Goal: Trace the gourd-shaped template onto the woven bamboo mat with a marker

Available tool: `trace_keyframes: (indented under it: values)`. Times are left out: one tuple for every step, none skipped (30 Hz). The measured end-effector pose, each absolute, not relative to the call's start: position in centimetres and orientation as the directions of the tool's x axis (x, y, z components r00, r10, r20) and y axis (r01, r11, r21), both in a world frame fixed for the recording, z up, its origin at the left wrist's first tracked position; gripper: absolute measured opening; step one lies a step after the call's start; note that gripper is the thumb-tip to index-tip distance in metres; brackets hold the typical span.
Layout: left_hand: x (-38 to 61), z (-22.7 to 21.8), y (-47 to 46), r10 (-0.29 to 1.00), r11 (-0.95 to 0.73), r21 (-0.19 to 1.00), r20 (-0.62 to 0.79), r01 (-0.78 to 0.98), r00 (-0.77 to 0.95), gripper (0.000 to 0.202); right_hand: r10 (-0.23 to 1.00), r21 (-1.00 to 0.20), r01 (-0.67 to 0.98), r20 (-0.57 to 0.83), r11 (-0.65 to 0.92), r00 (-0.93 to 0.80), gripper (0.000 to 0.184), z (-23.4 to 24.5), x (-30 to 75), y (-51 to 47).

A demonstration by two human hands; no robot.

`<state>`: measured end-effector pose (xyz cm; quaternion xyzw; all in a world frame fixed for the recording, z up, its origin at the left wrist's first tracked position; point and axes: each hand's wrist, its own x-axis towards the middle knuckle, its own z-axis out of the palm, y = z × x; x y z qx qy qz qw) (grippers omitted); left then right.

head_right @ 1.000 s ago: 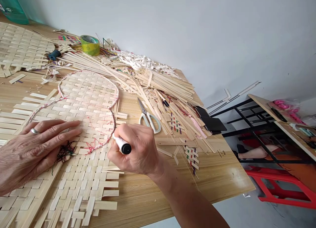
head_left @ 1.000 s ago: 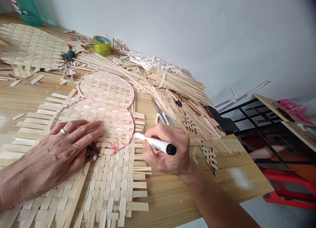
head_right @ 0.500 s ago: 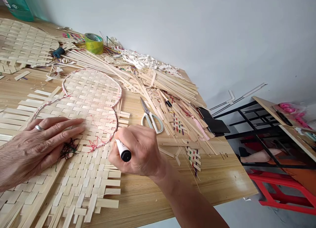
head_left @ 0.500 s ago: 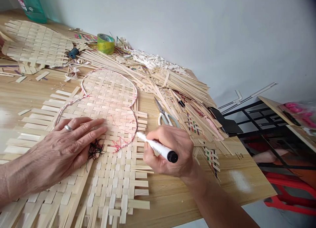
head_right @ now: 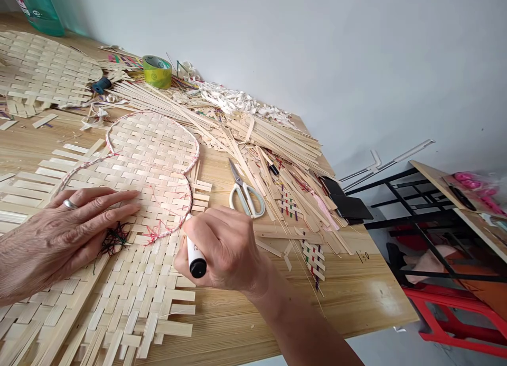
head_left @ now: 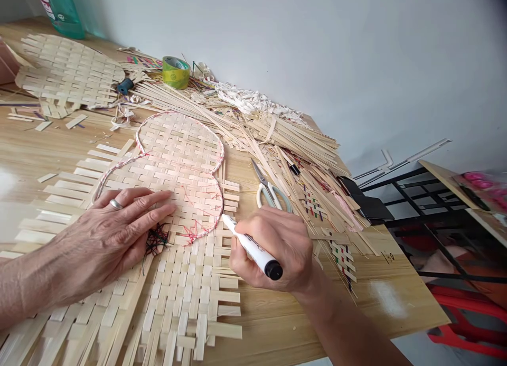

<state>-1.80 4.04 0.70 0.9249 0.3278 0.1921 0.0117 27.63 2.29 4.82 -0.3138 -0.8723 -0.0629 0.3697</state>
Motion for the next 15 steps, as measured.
trace_keyframes:
  values:
    - [-1.85, 0.67, 4.05, 0.616, -0.782, 0.156, 0.341, 0.604, 0.710, 0.060, 0.501, -0.124, 0.591, 0.683, 0.797, -0.532, 0.019, 4.81, 27.62, 2.26]
    - [-1.88, 0.65, 4.05, 0.622, -0.778, 0.162, 0.332, 0.607, 0.709, 0.060, 0.500, -0.128, 0.585, 0.681, 0.801, -0.535, 0.019, 4.79, 27.62, 2.23]
    - [-1.91, 0.63, 4.06, 0.625, -0.776, 0.163, 0.326, 0.609, 0.709, 0.061, 0.500, -0.132, 0.580, 0.680, 0.804, -0.537, 0.019, 4.76, 27.61, 2.19]
    - [-1.92, 0.62, 4.06, 0.624, -0.778, 0.159, 0.320, 0.608, 0.713, 0.061, 0.500, -0.136, 0.576, 0.679, 0.806, -0.538, 0.018, 4.72, 27.60, 2.15]
    - [-1.93, 0.61, 4.05, 0.622, -0.779, 0.153, 0.315, 0.609, 0.717, 0.060, 0.500, -0.141, 0.573, 0.678, 0.807, -0.538, 0.018, 4.69, 27.58, 2.11]
    - [-1.94, 0.61, 4.04, 0.621, -0.780, 0.146, 0.309, 0.609, 0.721, 0.060, 0.501, -0.145, 0.571, 0.678, 0.808, -0.538, 0.017, 4.65, 27.57, 2.08]
    - [-1.95, 0.62, 4.04, 0.619, -0.781, 0.139, 0.303, 0.609, 0.724, 0.060, 0.501, -0.147, 0.568, 0.677, 0.809, -0.538, 0.016, 4.62, 27.55, 2.06]
    - [-1.96, 0.62, 4.03, 0.617, -0.782, 0.132, 0.299, 0.609, 0.728, 0.060, 0.501, -0.149, 0.567, 0.678, 0.810, -0.537, 0.016, 4.59, 27.53, 2.04]
    - [-1.97, 0.63, 4.03, 0.616, -0.783, 0.126, 0.294, 0.609, 0.731, 0.060, 0.501, -0.150, 0.567, 0.680, 0.810, -0.535, 0.017, 4.58, 27.52, 2.03]
    - [-1.98, 0.63, 4.03, 0.616, -0.783, 0.122, 0.289, 0.610, 0.733, 0.060, 0.501, -0.152, 0.567, 0.682, 0.810, -0.533, 0.018, 4.56, 27.50, 2.03]
    - [-1.98, 0.64, 4.04, 0.614, -0.784, 0.117, 0.290, 0.609, 0.734, 0.059, 0.501, -0.154, 0.566, 0.684, 0.810, -0.531, 0.018, 4.55, 27.49, 2.03]
    - [-1.98, 0.64, 4.05, 0.611, -0.786, 0.114, 0.291, 0.608, 0.736, 0.059, 0.501, -0.156, 0.566, 0.686, 0.810, -0.528, 0.019, 4.55, 27.47, 2.03]
    - [-1.98, 0.63, 4.06, 0.610, -0.787, 0.113, 0.293, 0.607, 0.736, 0.059, 0.501, -0.159, 0.565, 0.687, 0.810, -0.526, 0.019, 4.55, 27.46, 2.03]
    - [-1.97, 0.62, 4.08, 0.609, -0.787, 0.113, 0.302, 0.606, 0.734, 0.058, 0.503, -0.163, 0.563, 0.686, 0.810, -0.525, 0.019, 4.56, 27.45, 2.03]
    - [-1.97, 0.60, 4.09, 0.609, -0.787, 0.116, 0.308, 0.607, 0.731, 0.058, 0.506, -0.169, 0.561, 0.683, 0.811, -0.526, 0.019, 4.57, 27.44, 2.01]
